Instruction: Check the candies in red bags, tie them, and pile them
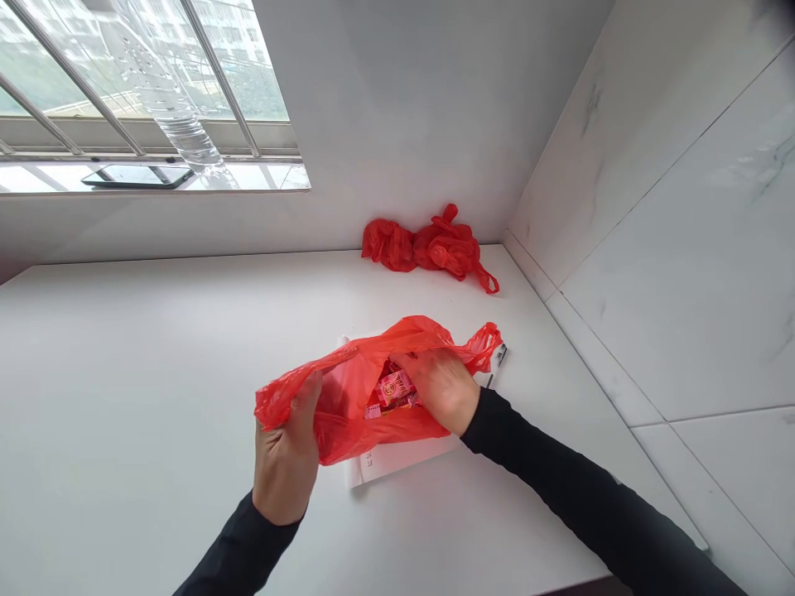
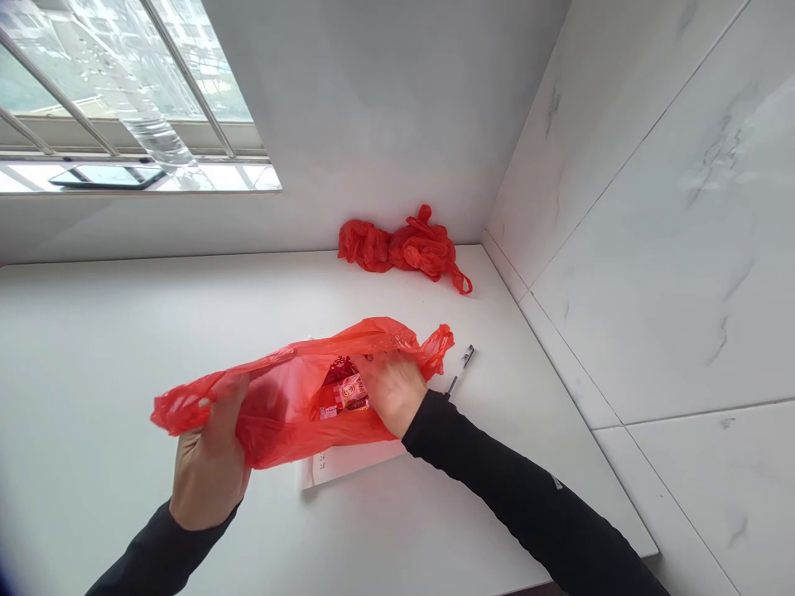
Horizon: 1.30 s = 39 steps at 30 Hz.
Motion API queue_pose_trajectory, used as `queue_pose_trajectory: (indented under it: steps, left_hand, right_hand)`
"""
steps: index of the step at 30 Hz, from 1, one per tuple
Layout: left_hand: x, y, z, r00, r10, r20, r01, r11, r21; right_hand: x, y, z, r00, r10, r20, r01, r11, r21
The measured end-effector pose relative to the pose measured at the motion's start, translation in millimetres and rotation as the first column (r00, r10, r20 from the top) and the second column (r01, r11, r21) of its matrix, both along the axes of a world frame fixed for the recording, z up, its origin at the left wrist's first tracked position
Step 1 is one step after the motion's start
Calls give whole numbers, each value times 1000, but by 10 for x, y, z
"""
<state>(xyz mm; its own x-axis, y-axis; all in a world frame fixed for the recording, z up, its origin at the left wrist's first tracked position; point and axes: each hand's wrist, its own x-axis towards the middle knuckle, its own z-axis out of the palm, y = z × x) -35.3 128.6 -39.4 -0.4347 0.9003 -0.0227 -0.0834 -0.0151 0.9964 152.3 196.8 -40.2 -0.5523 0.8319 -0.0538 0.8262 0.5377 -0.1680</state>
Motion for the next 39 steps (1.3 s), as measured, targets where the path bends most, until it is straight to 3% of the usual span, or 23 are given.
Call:
queue_pose_trajectory:
  steps: [4, 10, 16, 26, 29, 33, 39]
  left_hand:
    - [-8, -11, -29, 1000, -4, 2, 4, 1000, -1]
    - [18, 12, 14, 999, 29, -14, -28, 999, 32]
    - [24, 23, 4, 999, 9, -32, -8, 1000, 24]
    - [119, 34, 118, 998, 51, -44, -51, 999, 6]
    - [110, 35, 116, 997, 70, -39, -70, 998, 4]
    - [90, 29, 96, 997, 72, -36, -72, 997, -11]
    - [106, 21, 110, 998, 65, -10, -65, 998, 0]
  right_hand:
    - [13, 40, -54, 1000, -11, -3, 11, 1000, 4]
    - [14, 39, 20, 992, -124, 29, 123, 992, 20]
    - [86, 44, 26, 1000, -22, -11, 22, 999, -24]
    - [183, 92, -71, 995, -29, -94, 25, 999, -43]
    - [213, 102, 27, 975, -12, -222, -12, 994, -109]
    - [216, 99, 150, 847, -101, -522, -52, 961, -270]
    - [222, 95, 238, 782, -195, -592, -55, 925, -377]
